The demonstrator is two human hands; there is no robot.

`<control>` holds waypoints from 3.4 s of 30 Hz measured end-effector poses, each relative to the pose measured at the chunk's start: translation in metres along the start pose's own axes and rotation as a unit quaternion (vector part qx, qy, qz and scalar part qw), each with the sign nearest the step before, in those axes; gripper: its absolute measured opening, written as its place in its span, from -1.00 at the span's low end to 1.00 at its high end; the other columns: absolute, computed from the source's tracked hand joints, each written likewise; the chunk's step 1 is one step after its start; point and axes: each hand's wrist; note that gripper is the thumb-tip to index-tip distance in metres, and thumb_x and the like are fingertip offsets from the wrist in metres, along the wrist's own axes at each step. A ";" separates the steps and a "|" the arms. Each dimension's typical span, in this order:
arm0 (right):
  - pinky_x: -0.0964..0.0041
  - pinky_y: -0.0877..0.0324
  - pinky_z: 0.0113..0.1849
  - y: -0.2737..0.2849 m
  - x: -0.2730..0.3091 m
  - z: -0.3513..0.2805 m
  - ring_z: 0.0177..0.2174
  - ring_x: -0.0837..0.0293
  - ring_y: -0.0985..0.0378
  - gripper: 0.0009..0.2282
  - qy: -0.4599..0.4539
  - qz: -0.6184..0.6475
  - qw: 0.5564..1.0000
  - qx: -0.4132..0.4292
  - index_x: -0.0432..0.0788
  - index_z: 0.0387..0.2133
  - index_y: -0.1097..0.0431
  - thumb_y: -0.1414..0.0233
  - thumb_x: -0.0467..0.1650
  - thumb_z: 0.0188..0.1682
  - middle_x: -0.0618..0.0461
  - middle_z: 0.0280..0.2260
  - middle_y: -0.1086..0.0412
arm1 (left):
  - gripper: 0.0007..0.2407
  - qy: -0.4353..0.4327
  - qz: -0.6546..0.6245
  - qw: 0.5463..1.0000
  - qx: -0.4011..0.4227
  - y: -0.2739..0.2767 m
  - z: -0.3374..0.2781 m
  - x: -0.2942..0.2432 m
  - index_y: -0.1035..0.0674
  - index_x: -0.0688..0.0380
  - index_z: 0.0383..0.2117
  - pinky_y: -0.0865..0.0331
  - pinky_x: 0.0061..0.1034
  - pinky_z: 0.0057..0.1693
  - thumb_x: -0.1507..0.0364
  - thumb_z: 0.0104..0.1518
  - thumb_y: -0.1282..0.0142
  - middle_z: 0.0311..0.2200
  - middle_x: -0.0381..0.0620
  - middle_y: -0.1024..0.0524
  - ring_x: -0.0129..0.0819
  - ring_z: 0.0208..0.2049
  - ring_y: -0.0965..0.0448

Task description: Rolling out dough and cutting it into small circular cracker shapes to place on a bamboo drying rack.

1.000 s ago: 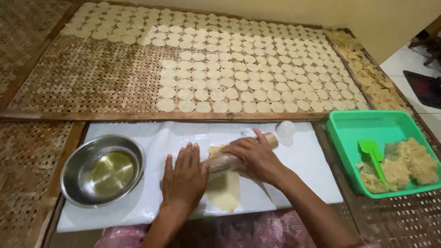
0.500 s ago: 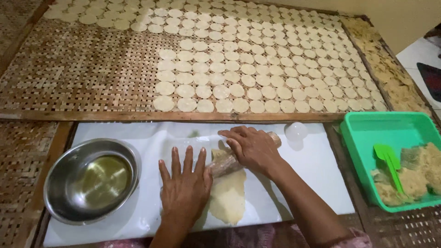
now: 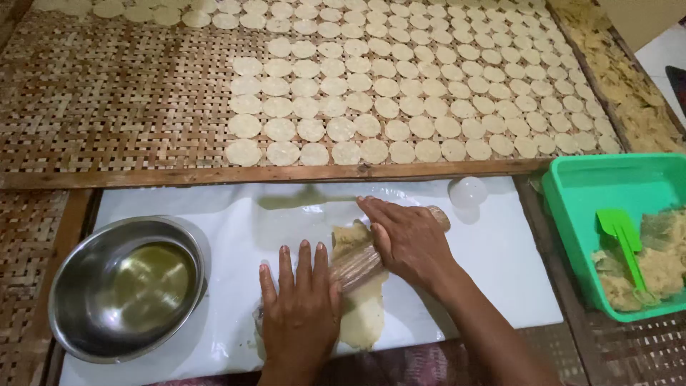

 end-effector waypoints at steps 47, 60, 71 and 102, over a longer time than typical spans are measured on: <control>-0.23 0.36 0.27 -0.012 -0.020 -0.022 0.37 -0.04 0.22 -0.49 -0.040 -0.061 0.992 0.102 0.36 0.38 0.07 0.27 -0.14 0.11 0.07 0.41 0.15 | -0.39 -0.017 0.030 0.989 0.143 0.002 0.014 -0.005 -0.29 0.21 0.27 0.24 0.53 0.25 0.08 0.13 0.09 0.36 0.16 -0.14 0.22 0.42 0.12; -0.34 0.30 0.26 -0.005 -0.007 -0.053 0.32 0.03 0.01 -0.50 -0.078 -0.074 0.990 0.097 0.25 0.34 -0.05 0.31 -0.27 0.07 0.07 0.37 0.01 | -0.41 -0.044 -0.017 0.998 0.047 0.001 -0.017 -0.019 -0.37 0.32 0.20 0.13 0.45 0.25 0.17 0.07 -0.05 0.24 0.26 -0.31 0.25 0.28 -0.14; -0.34 0.28 0.26 -0.015 -0.010 -0.086 0.27 0.01 -0.14 -0.51 -0.090 -0.088 0.991 0.035 0.11 0.32 -0.11 0.26 -0.31 0.06 0.07 0.32 -0.12 | -0.38 -0.077 -0.009 0.997 0.026 -0.003 -0.037 -0.027 -0.36 0.35 0.19 0.11 0.43 0.27 0.17 0.03 -0.09 0.21 0.27 -0.31 0.20 0.31 -0.18; 0.02 -0.41 -0.10 -0.006 -0.002 0.019 -0.12 -0.02 -0.53 -0.65 -0.078 0.027 0.996 0.014 0.22 0.08 -0.43 0.23 -0.11 0.16 0.06 -0.14 -0.48 | -0.33 -0.055 0.008 0.996 0.066 0.006 -0.006 0.027 -0.21 0.30 0.32 -0.29 -0.12 0.13 0.49 -0.02 -0.14 0.07 -0.04 -0.45 -0.17 0.08 -0.45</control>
Point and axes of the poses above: each hand's wrist, its own z-axis towards the middle knuckle, its own y-axis out of the back of the hand, x = y × z
